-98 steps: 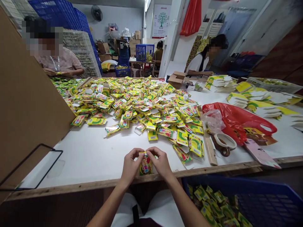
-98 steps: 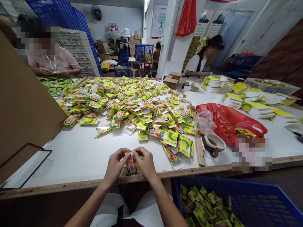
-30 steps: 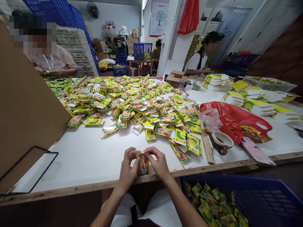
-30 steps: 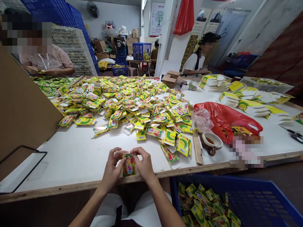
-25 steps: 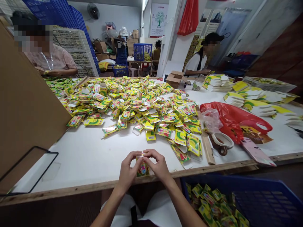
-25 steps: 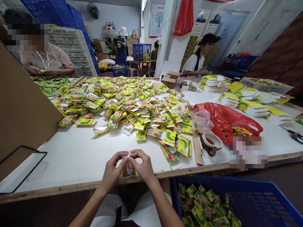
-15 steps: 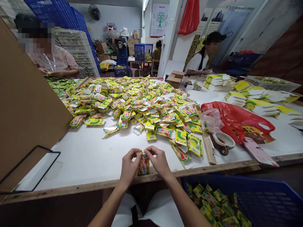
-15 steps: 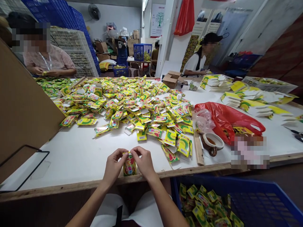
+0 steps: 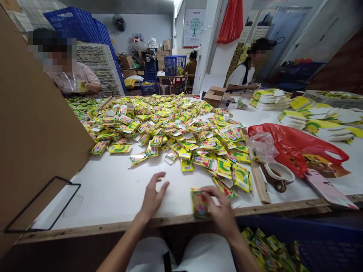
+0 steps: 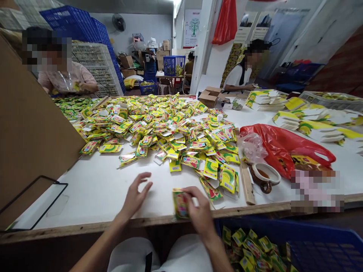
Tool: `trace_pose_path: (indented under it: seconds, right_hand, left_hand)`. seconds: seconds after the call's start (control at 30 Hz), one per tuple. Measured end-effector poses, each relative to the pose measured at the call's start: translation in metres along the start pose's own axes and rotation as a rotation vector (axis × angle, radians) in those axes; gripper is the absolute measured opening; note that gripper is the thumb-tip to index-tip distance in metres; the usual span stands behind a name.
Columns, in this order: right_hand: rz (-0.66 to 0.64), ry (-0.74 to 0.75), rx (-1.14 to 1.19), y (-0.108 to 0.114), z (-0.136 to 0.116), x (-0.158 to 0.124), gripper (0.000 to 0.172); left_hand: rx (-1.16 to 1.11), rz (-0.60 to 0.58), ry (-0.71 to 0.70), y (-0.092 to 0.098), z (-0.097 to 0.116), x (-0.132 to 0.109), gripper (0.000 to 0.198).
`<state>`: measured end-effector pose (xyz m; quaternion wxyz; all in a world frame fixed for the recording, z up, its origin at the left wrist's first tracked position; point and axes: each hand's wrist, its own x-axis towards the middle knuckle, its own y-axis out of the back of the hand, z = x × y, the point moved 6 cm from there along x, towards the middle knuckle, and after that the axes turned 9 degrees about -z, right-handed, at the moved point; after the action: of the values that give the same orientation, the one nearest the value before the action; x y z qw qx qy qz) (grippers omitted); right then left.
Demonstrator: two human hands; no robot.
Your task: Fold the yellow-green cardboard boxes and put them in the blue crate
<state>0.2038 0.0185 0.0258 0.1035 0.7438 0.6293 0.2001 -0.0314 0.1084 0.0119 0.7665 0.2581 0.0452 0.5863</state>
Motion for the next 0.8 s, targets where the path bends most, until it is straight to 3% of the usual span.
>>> trace_pose_path:
  seconds: [0.07, 0.13, 0.17, 0.23, 0.3, 0.37, 0.5, 0.6, 0.67, 0.8]
  right_hand:
    - [0.105, -0.074, -0.229, 0.056, 0.013, -0.016, 0.024]
    - [0.18, -0.12, -0.462, 0.101, 0.026, -0.031, 0.027]
    - [0.201, -0.133, -0.524, 0.114, 0.032, -0.037, 0.029]
    - [0.202, -0.138, -0.534, 0.115, 0.038, -0.043, 0.03]
    - [0.145, -0.119, -0.441, 0.089, 0.033, -0.042, 0.028]
    - [0.062, -0.084, -0.349, 0.049, 0.019, -0.038, 0.024]
    - [-0.124, 0.008, -0.186, -0.022, -0.017, -0.025, 0.018]
    - [-0.176, 0.08, -0.046, -0.053, -0.029, -0.014, 0.019]
    - [-0.195, 0.107, 0.048, -0.069, -0.028, -0.006, 0.026]
    - [-0.213, 0.068, 0.17, -0.09, -0.016, 0.007, 0.033]
  left_hand:
    - [0.213, 0.139, 0.05, 0.036, -0.021, 0.02, 0.038]
    - [0.421, 0.261, 0.27, 0.073, -0.053, 0.037, 0.046]
    - [0.477, 0.306, 0.424, 0.088, -0.07, 0.042, 0.045]
    - [0.47, 0.319, 0.52, 0.106, -0.091, 0.05, 0.035]
    - [0.432, 0.299, 0.533, 0.113, -0.099, 0.051, 0.02]
    - [0.391, 0.264, 0.495, 0.114, -0.094, 0.045, 0.011]
    - [0.258, 0.158, 0.364, 0.109, -0.055, 0.017, 0.016]
    - [-0.066, -0.113, 0.157, 0.077, -0.011, 0.0, 0.016]
    - [-0.097, -0.301, 0.098, 0.049, 0.013, -0.008, 0.014]
    - [-0.112, -0.421, 0.046, 0.009, 0.034, -0.011, 0.014]
